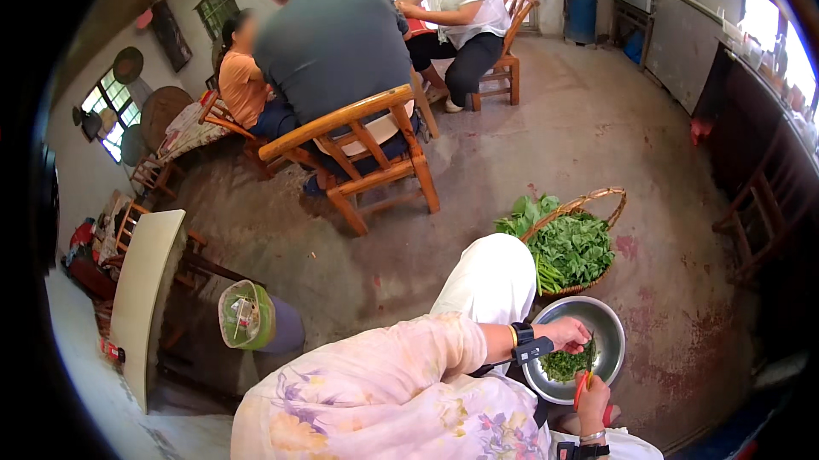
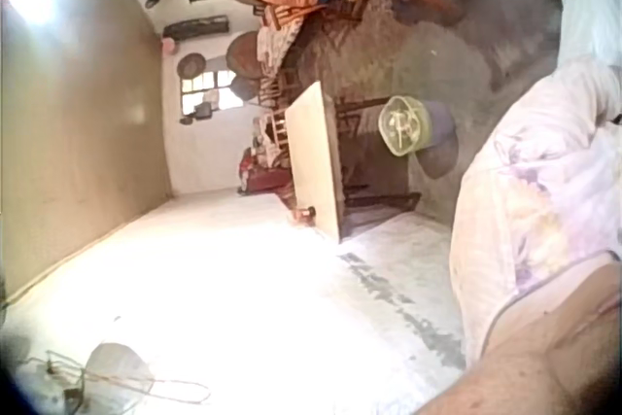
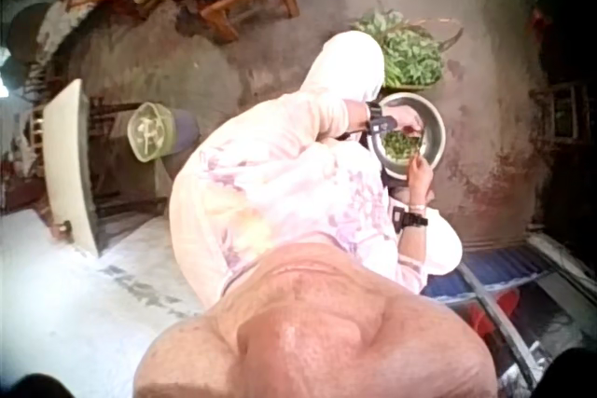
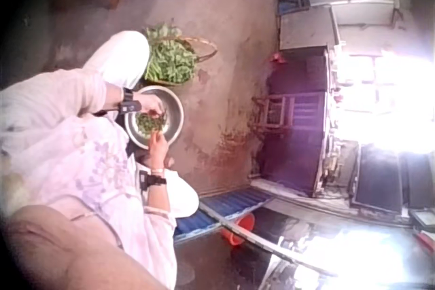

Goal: The person uses a pair of scissors to cut green leafy sprigs into small pieces over a metal bowl, holding the sprigs in one hand and the tool in the other.

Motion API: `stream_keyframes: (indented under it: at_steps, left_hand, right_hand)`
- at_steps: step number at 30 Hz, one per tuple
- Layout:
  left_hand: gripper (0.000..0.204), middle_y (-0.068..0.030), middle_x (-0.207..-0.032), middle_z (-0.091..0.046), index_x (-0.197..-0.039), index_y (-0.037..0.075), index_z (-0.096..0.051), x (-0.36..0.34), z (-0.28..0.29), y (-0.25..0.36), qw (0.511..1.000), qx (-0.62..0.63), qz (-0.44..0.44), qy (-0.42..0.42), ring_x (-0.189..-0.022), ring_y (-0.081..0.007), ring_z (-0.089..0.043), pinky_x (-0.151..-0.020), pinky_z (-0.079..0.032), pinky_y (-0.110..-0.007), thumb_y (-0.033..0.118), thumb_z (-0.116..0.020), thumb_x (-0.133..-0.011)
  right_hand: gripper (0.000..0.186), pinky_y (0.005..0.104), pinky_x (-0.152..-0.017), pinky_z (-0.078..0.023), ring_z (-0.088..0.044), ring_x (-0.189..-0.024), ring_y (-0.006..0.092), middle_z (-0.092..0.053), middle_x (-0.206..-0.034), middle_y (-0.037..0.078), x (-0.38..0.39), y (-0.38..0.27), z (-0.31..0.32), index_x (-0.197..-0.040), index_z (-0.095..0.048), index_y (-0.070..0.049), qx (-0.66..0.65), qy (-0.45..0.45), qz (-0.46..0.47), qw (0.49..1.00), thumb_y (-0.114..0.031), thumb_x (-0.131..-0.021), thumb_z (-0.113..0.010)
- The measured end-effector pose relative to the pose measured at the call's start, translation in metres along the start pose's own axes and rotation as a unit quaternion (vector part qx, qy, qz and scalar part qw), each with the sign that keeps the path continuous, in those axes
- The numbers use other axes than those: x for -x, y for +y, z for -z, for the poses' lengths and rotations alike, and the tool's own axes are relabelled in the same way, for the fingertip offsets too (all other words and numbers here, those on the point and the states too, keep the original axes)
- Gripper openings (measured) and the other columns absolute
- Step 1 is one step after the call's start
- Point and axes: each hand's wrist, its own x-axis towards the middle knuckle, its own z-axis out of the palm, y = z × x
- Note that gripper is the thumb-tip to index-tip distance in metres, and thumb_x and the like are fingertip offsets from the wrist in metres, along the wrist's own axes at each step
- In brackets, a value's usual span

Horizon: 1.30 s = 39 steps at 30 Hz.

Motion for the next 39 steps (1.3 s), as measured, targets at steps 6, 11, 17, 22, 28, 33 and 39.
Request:
stream_keyframes:
  at_steps: [6,11,17,22,28,33,39]
  left_hand:
    - [0.009,-0.0058,-0.062,-0.056,-0.071,0.002,-0.057,-0.032,0.022,-0.008,0.989,-0.117,-0.072,-0.058,-0.056,-0.0175,-0.059,-0.051,-0.048,-0.031,-0.003,-0.063,-0.067]
    - [0.007,-0.0062,-0.071,-0.060,-0.082,0.002,-0.061,-0.017,0.024,0.029,0.988,-0.035,-0.106,-0.111,-0.067,-0.0184,-0.060,-0.062,-0.049,-0.032,-0.002,-0.062,-0.076]
    - [0.014,-0.0060,-0.084,-0.061,-0.098,0.003,-0.058,-0.017,-0.005,0.024,0.999,0.040,-0.023,0.027,-0.074,-0.0185,-0.062,-0.071,-0.053,-0.031,0.000,-0.060,-0.084]
    - [0.014,-0.0044,-0.081,-0.060,-0.095,0.006,-0.057,-0.014,-0.007,0.019,1.000,0.003,0.001,0.017,-0.071,-0.0181,-0.061,-0.069,-0.052,-0.031,0.000,-0.062,-0.083]
    - [0.018,-0.0035,-0.080,-0.059,-0.095,0.008,-0.053,-0.019,-0.004,0.015,0.999,-0.038,-0.005,0.018,-0.070,-0.0175,-0.060,-0.068,-0.051,-0.031,0.002,-0.063,-0.082]
    - [0.025,-0.0049,-0.083,-0.059,-0.102,0.006,-0.050,-0.021,-0.006,0.017,0.998,-0.050,-0.008,0.044,-0.071,-0.0178,-0.060,-0.069,-0.051,-0.031,0.002,-0.064,-0.082]
    - [0.026,-0.0063,-0.084,-0.060,-0.102,0.004,-0.049,-0.026,-0.003,0.016,0.999,-0.017,-0.024,0.036,-0.073,-0.0180,-0.062,-0.069,-0.053,-0.030,0.000,-0.064,-0.081]
  right_hand:
    - [0.032,0.0441,-0.055,-0.042,-0.060,-0.063,0.0363,-0.060,-0.068,0.022,-0.008,0.018,-0.003,-0.079,-0.063,0.000,-0.013,-0.013,0.034,0.999,-0.031,-0.084,-0.062]
    - [0.046,0.0470,-0.066,-0.045,-0.059,-0.077,0.0425,-0.061,-0.080,0.026,-0.025,0.010,0.012,-0.082,-0.061,0.002,-0.051,-0.034,-0.028,0.998,-0.044,-0.086,-0.058]
    - [0.057,0.0430,-0.067,-0.047,-0.061,-0.075,0.0382,-0.062,-0.076,0.022,-0.022,0.029,0.006,-0.079,-0.059,0.002,-0.097,-0.032,-0.078,0.992,-0.055,-0.079,-0.062]
    - [0.056,0.0429,-0.067,-0.047,-0.062,-0.075,0.0374,-0.063,-0.076,0.021,-0.016,0.015,0.015,-0.079,-0.059,0.001,-0.058,-0.057,-0.088,0.993,-0.055,-0.079,-0.063]
    - [0.053,0.0440,-0.061,-0.046,-0.060,-0.068,0.0377,-0.060,-0.067,0.022,-0.019,0.026,0.007,-0.068,-0.060,0.000,-0.038,-0.039,-0.054,0.997,-0.051,-0.080,-0.063]
    - [0.053,0.0445,-0.061,-0.046,-0.060,-0.067,0.0385,-0.059,-0.066,0.023,-0.022,0.031,0.009,-0.069,-0.060,0.001,-0.062,-0.047,-0.066,0.995,-0.050,-0.080,-0.064]
    - [0.057,0.0453,-0.064,-0.046,-0.060,-0.070,0.0395,-0.061,-0.071,0.022,-0.020,0.029,0.006,-0.075,-0.060,0.001,-0.082,-0.029,-0.092,0.992,-0.056,-0.079,-0.062]
